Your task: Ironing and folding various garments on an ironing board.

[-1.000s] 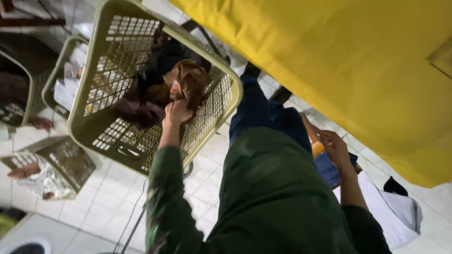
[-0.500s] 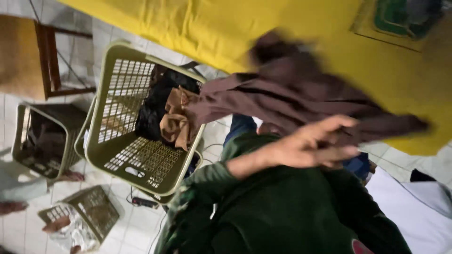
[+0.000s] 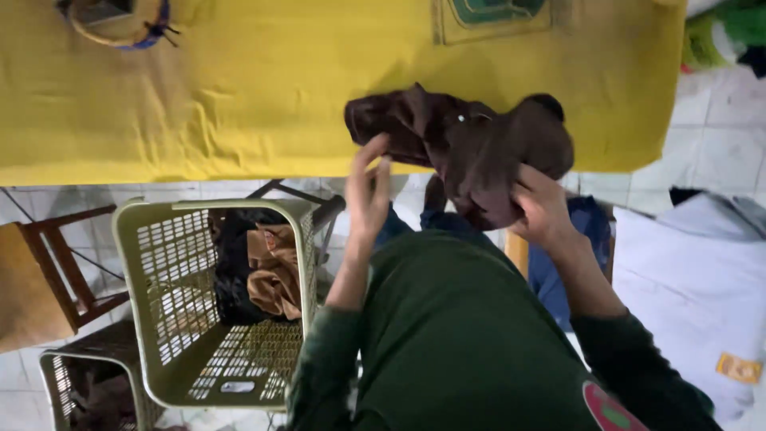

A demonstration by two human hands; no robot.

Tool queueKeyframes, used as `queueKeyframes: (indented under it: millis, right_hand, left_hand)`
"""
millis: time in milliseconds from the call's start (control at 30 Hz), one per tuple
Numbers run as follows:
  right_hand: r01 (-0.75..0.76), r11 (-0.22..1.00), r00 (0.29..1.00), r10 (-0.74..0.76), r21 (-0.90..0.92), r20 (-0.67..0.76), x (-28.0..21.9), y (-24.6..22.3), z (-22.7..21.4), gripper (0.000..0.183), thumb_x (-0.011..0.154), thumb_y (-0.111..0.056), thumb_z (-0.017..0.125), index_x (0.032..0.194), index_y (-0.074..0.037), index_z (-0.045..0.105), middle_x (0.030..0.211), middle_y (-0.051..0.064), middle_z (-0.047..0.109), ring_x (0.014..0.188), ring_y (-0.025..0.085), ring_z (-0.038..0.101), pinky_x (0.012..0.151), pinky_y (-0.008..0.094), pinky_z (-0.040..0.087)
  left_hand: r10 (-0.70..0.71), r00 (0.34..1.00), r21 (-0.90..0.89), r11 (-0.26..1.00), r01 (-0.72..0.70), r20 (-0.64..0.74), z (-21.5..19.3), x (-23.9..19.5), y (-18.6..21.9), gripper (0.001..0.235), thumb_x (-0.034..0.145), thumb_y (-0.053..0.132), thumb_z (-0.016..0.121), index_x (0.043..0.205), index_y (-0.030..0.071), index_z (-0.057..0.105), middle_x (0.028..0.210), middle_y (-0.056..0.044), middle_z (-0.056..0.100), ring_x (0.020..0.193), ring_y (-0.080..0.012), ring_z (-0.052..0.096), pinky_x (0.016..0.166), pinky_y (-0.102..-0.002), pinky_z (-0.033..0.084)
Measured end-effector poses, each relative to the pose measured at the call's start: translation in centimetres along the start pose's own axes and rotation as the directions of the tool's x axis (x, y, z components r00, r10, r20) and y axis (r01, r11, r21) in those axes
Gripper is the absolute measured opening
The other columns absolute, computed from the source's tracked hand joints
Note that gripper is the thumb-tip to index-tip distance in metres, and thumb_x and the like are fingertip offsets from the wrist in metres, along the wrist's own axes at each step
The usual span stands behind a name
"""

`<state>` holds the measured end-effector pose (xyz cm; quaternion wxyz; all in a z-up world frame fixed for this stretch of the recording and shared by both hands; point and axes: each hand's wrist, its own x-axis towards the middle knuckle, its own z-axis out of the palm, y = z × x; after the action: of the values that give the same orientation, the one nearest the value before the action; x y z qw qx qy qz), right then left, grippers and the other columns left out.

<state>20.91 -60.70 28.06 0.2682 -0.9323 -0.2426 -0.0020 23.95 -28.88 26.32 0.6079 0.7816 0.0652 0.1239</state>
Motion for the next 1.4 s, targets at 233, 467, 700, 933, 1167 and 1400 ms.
queueKeyframes:
  millis: [233,467,700,933,1167,1400]
  right_hand:
    - [-0.021,0.615,0.965,0.22,0.788,-0.146,-7.2,5.2,2.0,0.028,0.084,-0.028,0.075,0.102,-0.006,0.074,0.109,0.015,0.065,0.099,0.038,0.063,0.087,0.046,0.046]
    - [0.488,-0.4,0.595,0.803,0.776,0.04,-13.0,9.2,2.8,0.051,0.113,-0.044,0.044,0.155,-0.016,0.054,0.152,0.005,0.06,0.146,0.025,0.052,0.137,0.044,0.034]
    - [-0.456,0.33,0.724,0.678,0.826,0.129,0.0,-7.2,-3.2,0.013,0.099,-0.01,0.073,0.094,0.0,0.067,0.082,0.014,0.069,0.08,0.022,0.066,0.076,0.035,0.05]
    - [-0.504,0.819,0.808,0.559,-0.276,0.184,1.8,-6.1,-3.1,0.052,0.089,-0.052,0.067,0.074,-0.003,0.064,0.062,0.021,0.065,0.066,0.046,0.07,0.061,0.054,0.053]
    - [-0.675,0.495,0.714,0.625,0.547,0.316,7.5,-12.1,-10.8,0.052,0.098,-0.046,0.069,0.065,-0.007,0.062,0.06,0.001,0.059,0.065,0.019,0.062,0.056,0.037,0.046]
    - [-0.716,0.696,0.67,0.708,-0.057,0.226,1.3,-0.5,-3.5,0.075,0.109,-0.067,0.059,0.109,0.007,0.076,0.098,0.035,0.073,0.098,0.057,0.068,0.083,0.062,0.051]
  left_hand:
    - [-0.355,0.506,0.36,0.928,0.093,0.786,5.4,5.7,6.6,0.087,0.096,0.075,0.021,0.126,0.008,0.068,0.127,-0.022,0.068,0.13,-0.0426,0.056,0.11,-0.058,0.04]
    - [0.207,0.579,-0.45,0.837,0.313,0.788,8.3,5.1,8.4,0.069,0.111,0.057,0.043,0.163,0.013,0.03,0.158,-0.018,0.049,0.151,-0.0315,0.045,0.129,-0.047,0.034]
    - [-0.297,0.476,0.15,0.934,0.324,0.827,7.0,0.9,3.3,0.055,0.092,0.065,0.066,0.127,0.023,0.07,0.117,-0.013,0.074,0.117,-0.0306,0.07,0.097,-0.043,0.056]
    - [0.047,0.773,-0.062,0.998,-0.011,0.633,2.8,1.7,13.2,0.032,0.094,0.016,0.061,0.122,-0.001,0.066,0.106,-0.016,0.073,0.091,-0.0297,0.07,0.081,-0.037,0.056]
    - [-0.495,0.624,0.285,0.866,0.41,0.605,4.8,1.3,5.0,0.087,0.096,0.069,0.046,0.158,0.011,0.032,0.124,-0.032,0.068,0.122,-0.0502,0.063,0.102,-0.06,0.05]
    - [-0.411,0.726,0.14,0.903,0.405,0.552,0.7,0.9,9.4,0.059,0.097,0.069,0.056,0.137,0.026,0.064,0.112,-0.013,0.077,0.107,-0.0352,0.073,0.092,-0.05,0.057]
